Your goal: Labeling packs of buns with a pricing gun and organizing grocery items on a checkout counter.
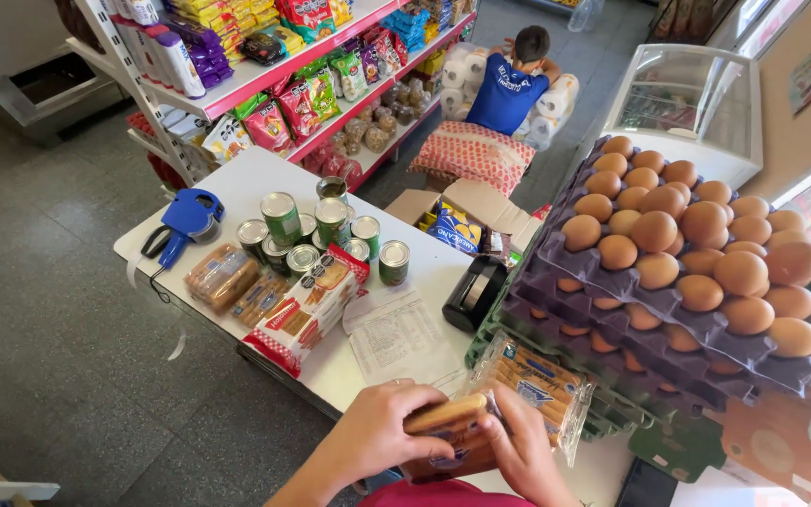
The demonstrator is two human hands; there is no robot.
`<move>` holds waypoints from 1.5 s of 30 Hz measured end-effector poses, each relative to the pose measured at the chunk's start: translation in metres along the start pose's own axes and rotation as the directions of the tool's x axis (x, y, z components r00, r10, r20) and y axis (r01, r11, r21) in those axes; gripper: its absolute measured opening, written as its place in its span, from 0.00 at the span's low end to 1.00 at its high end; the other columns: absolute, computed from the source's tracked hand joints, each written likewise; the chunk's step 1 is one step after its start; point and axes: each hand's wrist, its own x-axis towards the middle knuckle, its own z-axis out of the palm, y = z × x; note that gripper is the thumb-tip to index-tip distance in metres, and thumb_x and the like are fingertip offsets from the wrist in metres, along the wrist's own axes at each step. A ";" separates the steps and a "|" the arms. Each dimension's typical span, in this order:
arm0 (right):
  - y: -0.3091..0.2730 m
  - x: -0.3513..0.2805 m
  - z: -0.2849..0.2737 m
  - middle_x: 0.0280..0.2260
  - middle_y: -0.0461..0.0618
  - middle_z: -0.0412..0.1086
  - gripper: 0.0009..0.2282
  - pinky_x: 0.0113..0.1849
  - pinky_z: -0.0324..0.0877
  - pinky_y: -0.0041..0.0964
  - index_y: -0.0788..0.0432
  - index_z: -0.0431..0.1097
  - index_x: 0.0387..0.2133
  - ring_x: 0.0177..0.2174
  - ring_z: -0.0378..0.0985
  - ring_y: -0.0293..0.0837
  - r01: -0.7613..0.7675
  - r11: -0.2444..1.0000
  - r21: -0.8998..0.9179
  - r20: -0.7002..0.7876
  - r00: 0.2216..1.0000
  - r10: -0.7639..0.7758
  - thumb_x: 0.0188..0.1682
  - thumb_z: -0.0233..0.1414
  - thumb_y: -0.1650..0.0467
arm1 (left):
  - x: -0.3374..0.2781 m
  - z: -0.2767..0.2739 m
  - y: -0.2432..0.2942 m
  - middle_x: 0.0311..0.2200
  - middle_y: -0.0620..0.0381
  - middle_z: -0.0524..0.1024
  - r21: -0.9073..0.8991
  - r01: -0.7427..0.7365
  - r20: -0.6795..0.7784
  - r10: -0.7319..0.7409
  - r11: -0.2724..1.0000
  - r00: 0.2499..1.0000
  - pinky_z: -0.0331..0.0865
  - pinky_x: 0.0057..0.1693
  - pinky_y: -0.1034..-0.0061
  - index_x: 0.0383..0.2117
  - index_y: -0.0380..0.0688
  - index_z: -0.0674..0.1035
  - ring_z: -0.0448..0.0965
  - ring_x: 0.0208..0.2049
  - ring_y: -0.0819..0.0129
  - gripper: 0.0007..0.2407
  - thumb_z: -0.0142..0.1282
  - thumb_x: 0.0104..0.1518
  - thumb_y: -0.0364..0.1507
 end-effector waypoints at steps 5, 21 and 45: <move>0.042 -0.021 0.010 0.24 0.40 0.69 0.18 0.27 0.60 0.33 0.56 0.73 0.31 0.25 0.68 0.36 -0.195 0.980 0.034 -0.322 0.926 0.195 0.59 0.39 0.60 | -0.008 0.018 -0.022 0.35 0.58 0.84 -0.512 0.098 -0.169 -0.212 0.853 0.962 0.78 0.40 0.82 0.41 0.44 0.83 0.82 0.35 0.74 0.22 0.60 0.50 0.48; 0.022 -0.025 0.018 0.22 0.41 0.53 0.16 0.28 0.49 0.35 0.55 0.54 0.22 0.23 0.53 0.37 -0.183 0.975 -0.127 -0.503 0.859 0.096 0.62 0.37 0.67 | -0.006 0.057 -0.021 0.26 0.59 0.73 -0.438 -0.240 -0.657 -0.126 0.866 0.744 0.65 0.35 0.81 0.29 0.42 0.78 0.69 0.27 0.73 0.07 0.50 0.65 0.28; 0.046 -0.022 -0.034 0.12 0.43 0.58 0.22 0.21 0.52 0.28 0.61 0.64 0.26 0.13 0.61 0.34 -0.209 0.948 -0.239 -0.770 0.636 -0.054 0.67 0.35 0.61 | -0.012 0.039 -0.098 0.35 0.57 0.68 -0.258 -0.227 -0.912 -0.160 0.939 0.378 0.68 0.37 0.82 0.43 0.40 0.69 0.68 0.32 0.73 0.08 0.36 0.72 0.31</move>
